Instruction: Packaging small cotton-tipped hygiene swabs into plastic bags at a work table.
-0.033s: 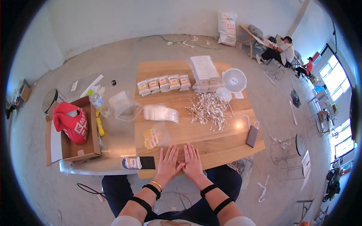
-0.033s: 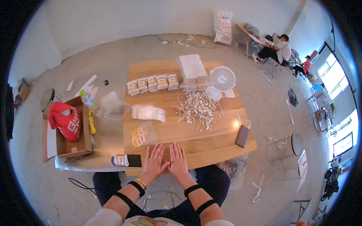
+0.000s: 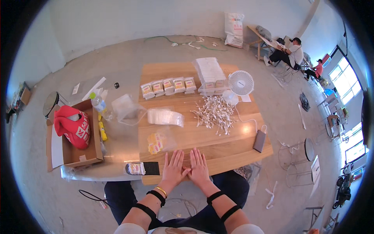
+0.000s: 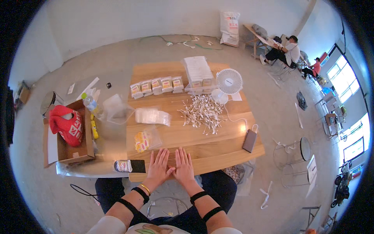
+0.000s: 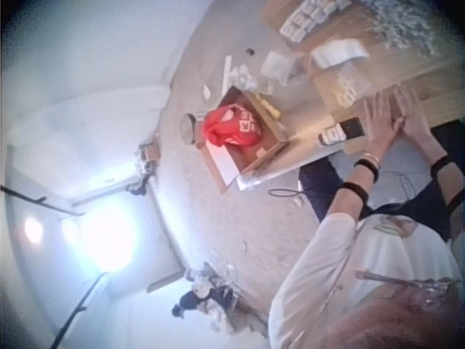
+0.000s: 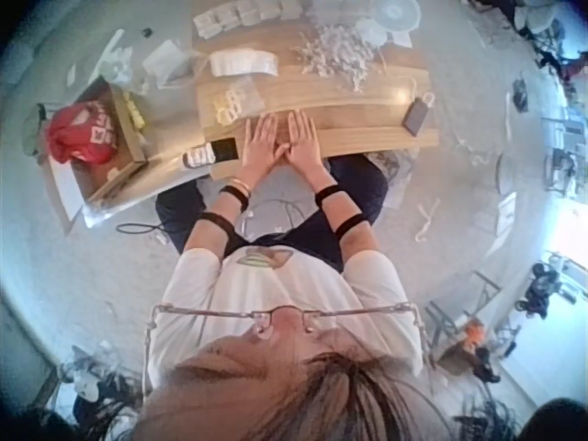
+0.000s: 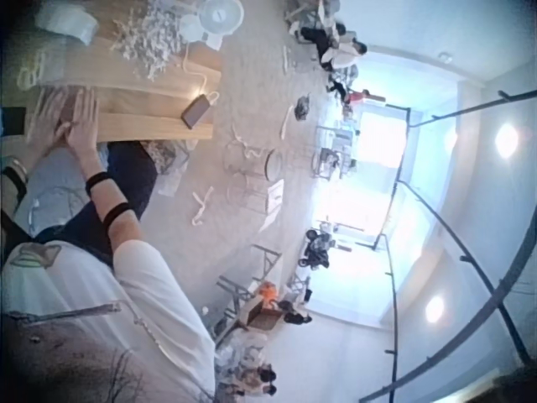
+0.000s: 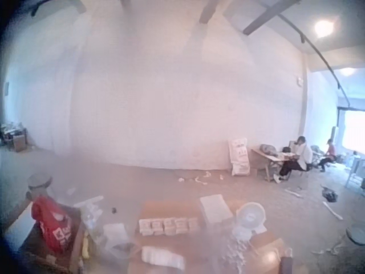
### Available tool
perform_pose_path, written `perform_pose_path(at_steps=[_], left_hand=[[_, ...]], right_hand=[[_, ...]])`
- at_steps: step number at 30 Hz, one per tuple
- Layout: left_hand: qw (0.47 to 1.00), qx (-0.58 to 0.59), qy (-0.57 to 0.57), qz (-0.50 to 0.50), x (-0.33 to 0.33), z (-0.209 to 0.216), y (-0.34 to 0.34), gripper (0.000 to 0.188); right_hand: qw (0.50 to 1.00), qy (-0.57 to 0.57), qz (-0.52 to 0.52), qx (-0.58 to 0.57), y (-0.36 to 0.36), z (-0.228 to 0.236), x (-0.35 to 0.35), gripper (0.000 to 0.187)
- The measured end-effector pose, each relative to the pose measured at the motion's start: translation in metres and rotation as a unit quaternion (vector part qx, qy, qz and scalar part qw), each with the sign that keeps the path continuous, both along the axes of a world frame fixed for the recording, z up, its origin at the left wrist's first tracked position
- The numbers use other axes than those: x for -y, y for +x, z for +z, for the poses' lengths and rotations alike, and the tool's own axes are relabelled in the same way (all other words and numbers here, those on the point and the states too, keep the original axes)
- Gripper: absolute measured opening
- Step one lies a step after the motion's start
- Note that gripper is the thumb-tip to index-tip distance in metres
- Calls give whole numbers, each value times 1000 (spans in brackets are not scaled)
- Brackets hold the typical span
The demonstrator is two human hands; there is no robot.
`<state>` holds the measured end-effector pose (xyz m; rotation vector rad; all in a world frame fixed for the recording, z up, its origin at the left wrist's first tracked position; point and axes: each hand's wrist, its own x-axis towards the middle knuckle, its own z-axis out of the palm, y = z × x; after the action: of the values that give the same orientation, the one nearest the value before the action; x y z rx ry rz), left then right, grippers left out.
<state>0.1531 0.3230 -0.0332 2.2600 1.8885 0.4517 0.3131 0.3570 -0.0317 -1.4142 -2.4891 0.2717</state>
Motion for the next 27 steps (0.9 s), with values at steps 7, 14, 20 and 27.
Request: perform_pose_path(at_steps=[7,14,20,27], left_hand=[[998,-35,-6,-42,-10,8,17,85],[997,-40,0,-63,-12,8,12,84],[997,-5,-36,-74,-7,17,-3,82],[997,-58,-12,42,9,-2,-17,95]], right_hand=[[1000,2,-27,-12,11,-4,12,79],[999,3,-31,-31,11,-9,11,80],[999,-11,10,-31,12,4,7,80],[997,-26,60,-33,0,11,-10,81]])
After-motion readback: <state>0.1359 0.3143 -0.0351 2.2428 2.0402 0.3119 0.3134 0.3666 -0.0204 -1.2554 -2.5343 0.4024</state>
